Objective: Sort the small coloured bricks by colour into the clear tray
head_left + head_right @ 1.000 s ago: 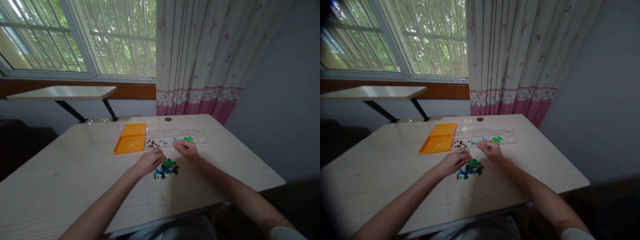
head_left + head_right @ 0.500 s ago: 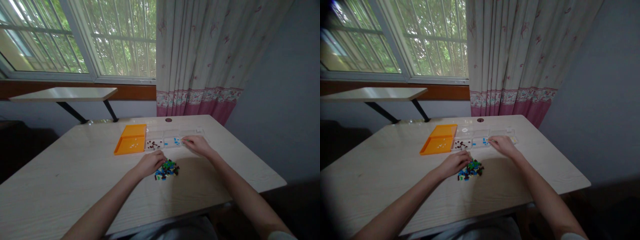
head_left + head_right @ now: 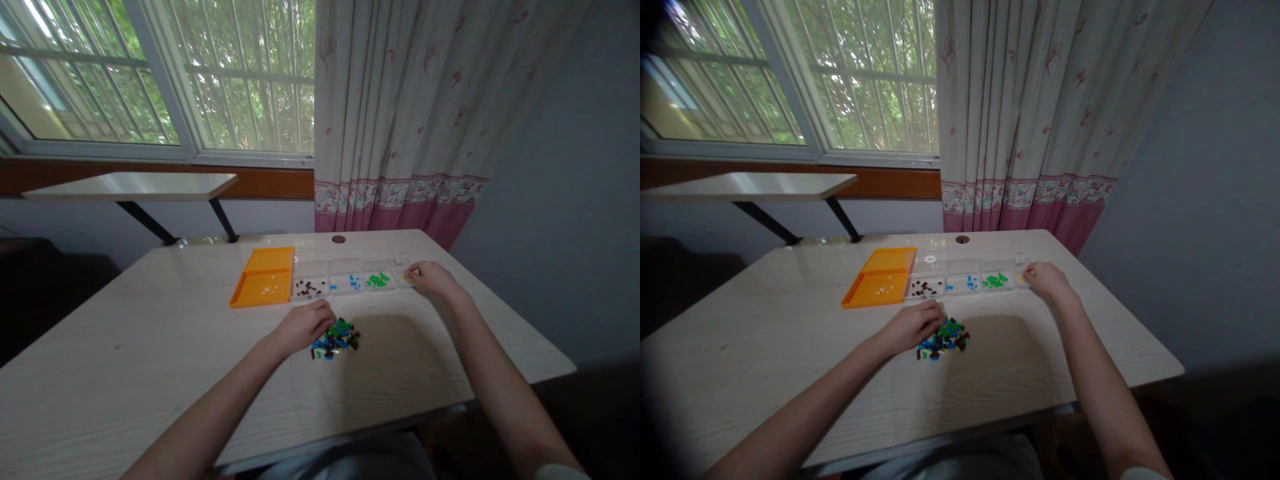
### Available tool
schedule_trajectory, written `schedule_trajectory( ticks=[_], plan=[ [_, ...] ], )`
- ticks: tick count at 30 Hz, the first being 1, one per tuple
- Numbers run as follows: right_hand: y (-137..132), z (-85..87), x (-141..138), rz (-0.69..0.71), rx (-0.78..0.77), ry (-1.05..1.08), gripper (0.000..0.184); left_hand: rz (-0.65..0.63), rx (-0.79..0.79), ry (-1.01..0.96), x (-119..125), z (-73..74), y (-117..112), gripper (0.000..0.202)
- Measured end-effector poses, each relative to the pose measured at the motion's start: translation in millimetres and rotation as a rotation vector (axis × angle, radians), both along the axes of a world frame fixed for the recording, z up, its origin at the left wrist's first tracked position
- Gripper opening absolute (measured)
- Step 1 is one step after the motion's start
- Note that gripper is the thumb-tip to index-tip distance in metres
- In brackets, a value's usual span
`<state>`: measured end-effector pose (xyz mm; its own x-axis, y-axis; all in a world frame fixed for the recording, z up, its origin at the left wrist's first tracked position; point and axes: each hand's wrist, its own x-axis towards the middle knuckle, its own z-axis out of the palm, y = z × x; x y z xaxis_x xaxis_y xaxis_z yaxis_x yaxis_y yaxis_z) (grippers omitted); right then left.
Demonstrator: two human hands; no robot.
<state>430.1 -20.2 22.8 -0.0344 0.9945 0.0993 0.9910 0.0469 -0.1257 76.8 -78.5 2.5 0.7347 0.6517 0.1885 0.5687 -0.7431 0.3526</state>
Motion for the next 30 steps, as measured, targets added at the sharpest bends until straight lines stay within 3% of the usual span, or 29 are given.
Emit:
schedule_trajectory(
  ticks=[3,6,11,14,20,25,30],
  plan=[
    [-5,6.5,-17,0.081,0.082,0.047,0.027,0.02,-0.047,-0.112,2,1.2,0,0.019],
    [-17,7.4,-52,0.233,0.156,0.122,0.027,0.061,-0.121,-0.264,5,0.6,1,0.018],
    [-46,-14.6,-124,0.586,0.238,0.203,0.022,0.16,-0.277,-0.423,7,-6.0,5,0.021],
    [-57,-28.8,-147,0.664,0.33,0.285,0.02,0.163,-0.381,-0.513,8,-11.1,8,0.022],
    [-60,-33.3,-150,0.718,0.382,0.345,0.021,0.161,-0.439,-0.558,8,-15.9,11,0.025],
    [-57,-26.5,-146,0.633,0.508,0.448,0.022,0.189,-0.217,-0.368,2,-7.2,8,0.021],
    [-54,-15.2,-138,0.484,0.632,0.505,0.025,0.105,-0.033,-0.088,-8,0.8,4,0.019]
  ],
)
